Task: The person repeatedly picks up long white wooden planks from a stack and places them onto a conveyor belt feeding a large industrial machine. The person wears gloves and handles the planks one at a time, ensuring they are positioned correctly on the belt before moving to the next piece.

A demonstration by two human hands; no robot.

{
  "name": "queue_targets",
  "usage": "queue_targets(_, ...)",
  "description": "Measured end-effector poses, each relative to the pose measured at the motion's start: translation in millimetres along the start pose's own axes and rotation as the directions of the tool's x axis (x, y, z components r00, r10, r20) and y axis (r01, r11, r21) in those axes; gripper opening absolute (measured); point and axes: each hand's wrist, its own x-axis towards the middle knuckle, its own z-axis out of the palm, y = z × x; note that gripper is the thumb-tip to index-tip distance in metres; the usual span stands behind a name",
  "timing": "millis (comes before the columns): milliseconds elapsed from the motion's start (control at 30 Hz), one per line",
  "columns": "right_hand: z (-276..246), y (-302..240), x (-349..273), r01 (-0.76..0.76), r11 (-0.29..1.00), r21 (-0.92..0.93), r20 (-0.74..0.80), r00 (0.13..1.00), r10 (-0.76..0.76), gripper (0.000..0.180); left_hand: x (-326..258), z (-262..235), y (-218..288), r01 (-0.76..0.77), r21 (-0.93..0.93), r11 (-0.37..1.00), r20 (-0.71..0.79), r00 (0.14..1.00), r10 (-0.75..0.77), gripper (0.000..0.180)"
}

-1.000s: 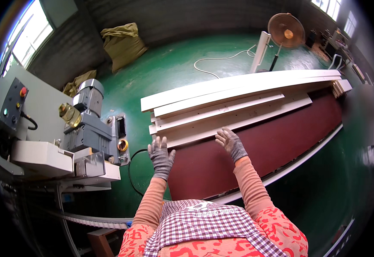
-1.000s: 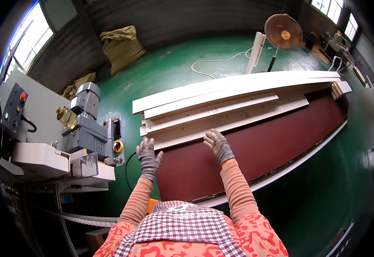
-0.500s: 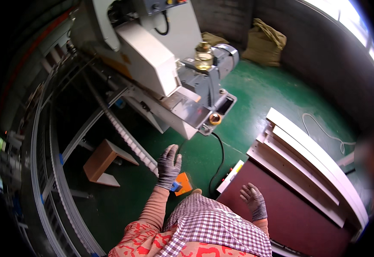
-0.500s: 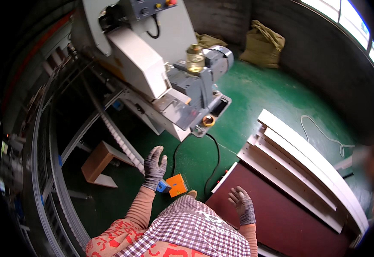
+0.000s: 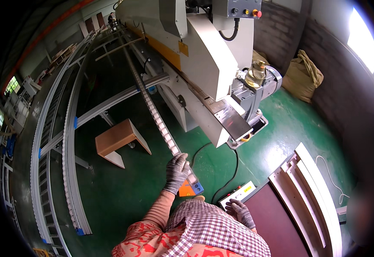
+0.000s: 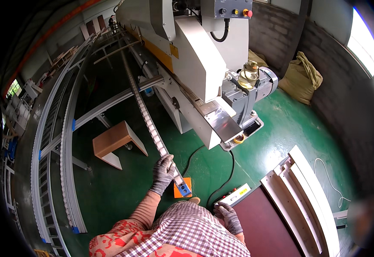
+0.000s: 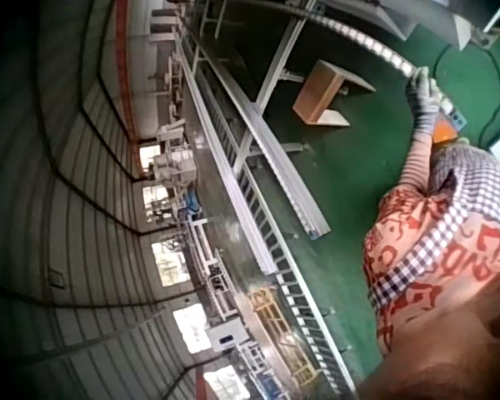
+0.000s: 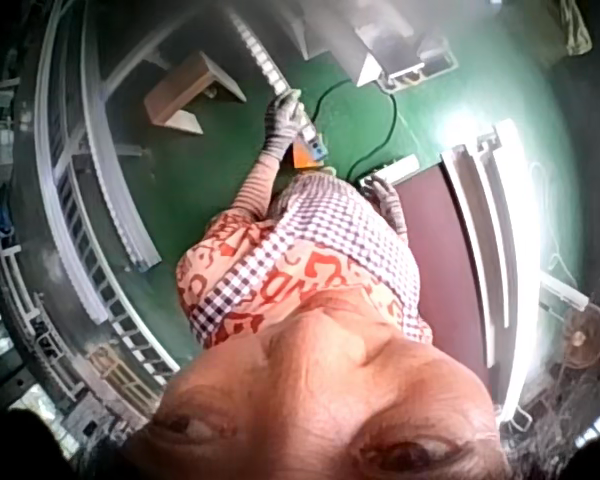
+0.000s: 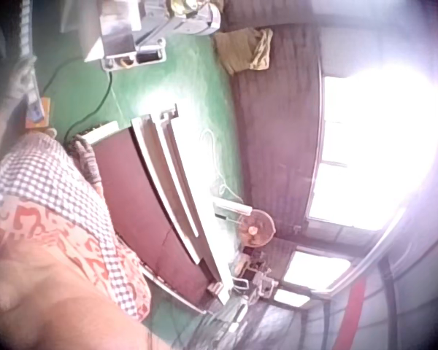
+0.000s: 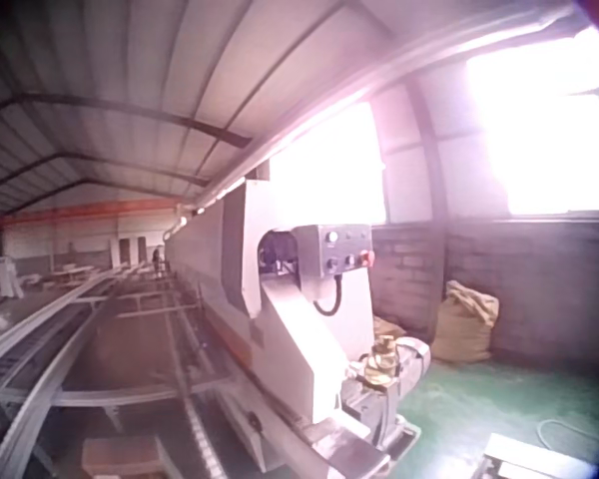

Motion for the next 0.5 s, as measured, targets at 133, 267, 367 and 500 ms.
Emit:
queue_targets(133, -3.4, 3.8, -4.0, -0.021, 0.999, 0.045, -0.038, 0.999, 0.023, 0.045, 5.9, 6.8, -2.9, -0.005, 0.019, 1.000, 0.001, 1.000, 0.005, 0.031)
queue_targets(267, -14.5, 8.5, -13.7, -0.017, 0.997, 0.077, -0.081, 0.996, 0.023, 0.046, 4.2, 24.1, -7.6, -0.111, 0.108, 0.988, -0.002, 0.994, 0.111, 0.034)
queue_targets(367, -21.9, 14.7, -23.2, 0.007, 0.989, 0.146, -0.130, 0.991, 0.013, 0.045, 2.6, 39.9, -4.6, -0.171, 0.097, 0.980, 0.031, 0.985, 0.169, 0.033)
queue_targets(500, -30.1, 34.2, -27.0, 0.067, 0.990, 0.127, -0.136, 0.989, -0.049, 0.038, 6.2, 46.5, -9.1, -0.181, 0.150, 0.972, 0.133, 0.978, 0.162, 0.033)
